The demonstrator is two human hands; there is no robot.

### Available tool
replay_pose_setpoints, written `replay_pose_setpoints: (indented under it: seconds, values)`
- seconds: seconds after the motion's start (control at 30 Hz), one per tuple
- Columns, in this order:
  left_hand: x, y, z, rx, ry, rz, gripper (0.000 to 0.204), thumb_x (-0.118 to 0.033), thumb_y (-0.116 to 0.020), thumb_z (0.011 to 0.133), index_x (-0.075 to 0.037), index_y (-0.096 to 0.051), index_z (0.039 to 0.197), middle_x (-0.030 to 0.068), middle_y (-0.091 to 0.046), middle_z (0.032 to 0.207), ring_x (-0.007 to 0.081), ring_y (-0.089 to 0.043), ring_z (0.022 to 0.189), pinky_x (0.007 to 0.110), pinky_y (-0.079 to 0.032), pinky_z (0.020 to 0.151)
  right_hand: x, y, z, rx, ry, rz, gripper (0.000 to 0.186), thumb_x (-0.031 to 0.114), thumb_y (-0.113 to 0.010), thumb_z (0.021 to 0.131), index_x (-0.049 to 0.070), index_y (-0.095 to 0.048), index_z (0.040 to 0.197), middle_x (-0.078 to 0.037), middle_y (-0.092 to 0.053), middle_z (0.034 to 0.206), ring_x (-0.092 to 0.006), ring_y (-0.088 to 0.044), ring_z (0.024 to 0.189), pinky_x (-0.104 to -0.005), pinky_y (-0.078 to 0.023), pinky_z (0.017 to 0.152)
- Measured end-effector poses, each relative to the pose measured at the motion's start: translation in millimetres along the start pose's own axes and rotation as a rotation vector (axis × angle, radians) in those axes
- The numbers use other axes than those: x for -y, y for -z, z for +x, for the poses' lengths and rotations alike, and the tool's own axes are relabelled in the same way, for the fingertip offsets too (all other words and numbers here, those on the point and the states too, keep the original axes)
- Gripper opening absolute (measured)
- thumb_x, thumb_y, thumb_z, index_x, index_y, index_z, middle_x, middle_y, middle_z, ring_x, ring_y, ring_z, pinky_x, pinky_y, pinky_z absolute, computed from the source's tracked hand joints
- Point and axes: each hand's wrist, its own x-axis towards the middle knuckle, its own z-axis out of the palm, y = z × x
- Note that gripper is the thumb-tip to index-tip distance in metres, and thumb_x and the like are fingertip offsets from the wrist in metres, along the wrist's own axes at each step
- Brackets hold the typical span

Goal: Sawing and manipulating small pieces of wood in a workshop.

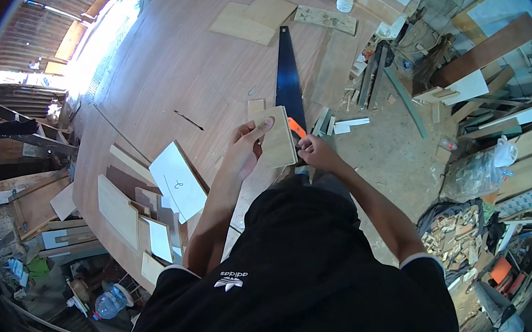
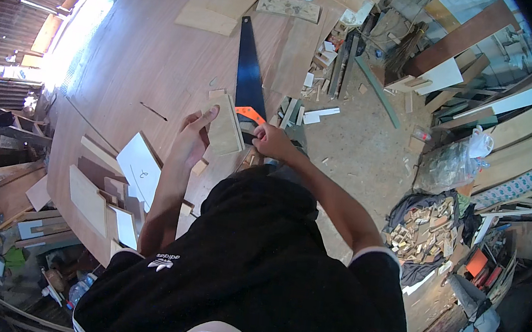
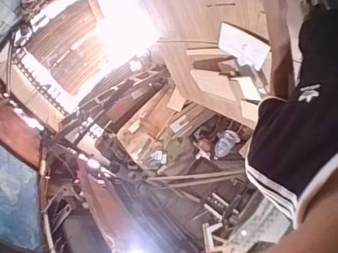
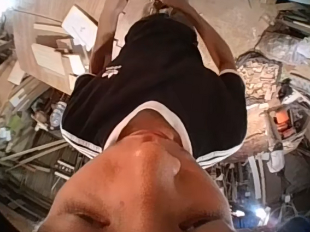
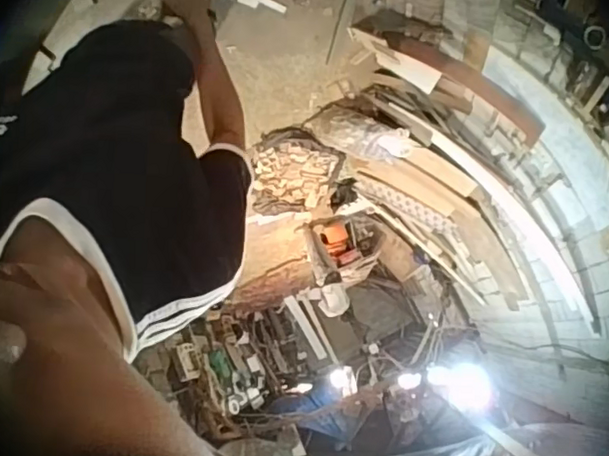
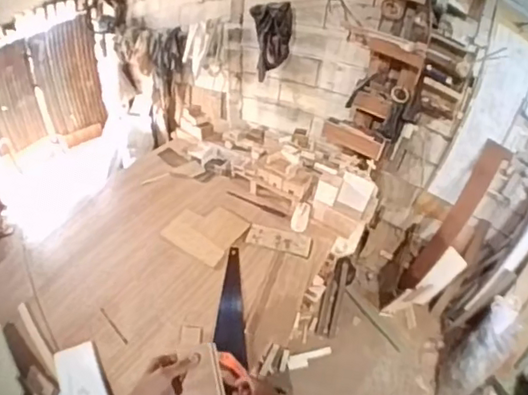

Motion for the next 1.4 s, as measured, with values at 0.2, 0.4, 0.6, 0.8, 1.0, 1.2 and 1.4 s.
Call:
replay_pose_setpoints:
  seconds: [0.2, 0.4, 0.6, 0.8, 1.0, 1.2, 1.4]
  values:
    - [0, 14, -5, -0.045, 0.026, -0.073, 0.029, -0.022, -0.068, 0.089, 0.002, -0.063, 0.105, 0.0069, -0.067, 0.094, 0.0138, -0.065, 0.085, 0.029, -0.053, 0.075, -30, -44, 32, 0.031, 0.451, -0.704, 0.054, 0.018, -0.065, 0.075, -0.004, -0.045, 0.12, -0.024, -0.054, 0.12, -0.0396, -0.052, 0.113, -0.0463, -0.041, 0.1]
    - [1, 19, -10, -0.097, 0.051, 0.008, 0.034, -0.022, -0.067, 0.09, 0.004, -0.06, 0.111, 0.0099, -0.066, 0.104, 0.0165, -0.064, 0.093, 0.032, -0.053, 0.081, -55, -73, 52, 0.005, 0.414, -1.03, 0.056, 0.017, -0.069, 0.072, -0.004, -0.048, 0.118, -0.022, -0.055, 0.111, -0.0348, -0.054, 0.109, -0.0432, -0.044, 0.093]
    - [-1, 14, -11, -0.061, 0.056, -0.071, 0.037, -0.022, -0.066, 0.09, 0.005, -0.058, 0.114, 0.0109, -0.064, 0.108, 0.0173, -0.063, 0.097, 0.032, -0.051, 0.085, -65, -77, 66, -0.079, 0.398, -1.115, 0.049, 0.017, -0.069, 0.07, -0.003, -0.052, 0.113, -0.019, -0.056, 0.106, -0.0322, -0.056, 0.101, -0.041, -0.046, 0.084]
    - [6, 13, 0, -0.042, 0.015, -0.048, 0.038, -0.022, -0.067, 0.09, 0.005, -0.058, 0.115, 0.0104, -0.064, 0.109, 0.0172, -0.062, 0.101, 0.033, -0.05, 0.087, -39, -59, 48, -0.146, 0.373, -0.627, 0.035, 0.012, -0.065, 0.07, -0.002, -0.057, 0.101, -0.017, -0.06, 0.091, -0.0304, -0.061, 0.088, -0.0432, -0.049, 0.076]
    - [14, -2, 20, -0.042, 0.025, -0.013, 0.033, -0.02, -0.069, 0.089, 0.004, -0.062, 0.11, 0.0081, -0.066, 0.107, 0.0154, -0.062, 0.098, 0.031, -0.051, 0.085, 16, -10, -21, -0.449, 0.213, 0.183, 0.006, 0.002, -0.057, 0.078, -0.004, -0.058, 0.08, -0.011, -0.055, 0.062, -0.0152, -0.053, 0.061, -0.0328, -0.044, 0.059]
    - [31, -16, 54, 0.119, -0.032, 0.144, 0.024, -0.018, -0.067, 0.09, -0.001, -0.066, 0.108, 0.0038, -0.067, 0.099, 0.0102, -0.061, 0.091, 0.025, -0.049, 0.076, 19, 9, -96, -0.537, 0.361, 0.302, 0.013, -0.004, -0.059, 0.077, -0.001, -0.063, 0.089, -0.005, -0.054, 0.066, -0.0096, -0.051, 0.063, -0.0269, -0.043, 0.058]
    - [40, -67, 72, 0.216, 0.012, 0.098, 0.024, -0.018, -0.067, 0.09, -0.001, -0.065, 0.107, 0.003, -0.065, 0.098, 0.0097, -0.062, 0.088, 0.025, -0.049, 0.077, 44, 41, -110, -0.819, 0.102, 0.404, 0.017, 0.005, -0.063, 0.089, -0.002, -0.067, 0.103, -0.001, -0.064, 0.078, -0.0068, -0.054, 0.072, -0.0233, -0.045, 0.064]
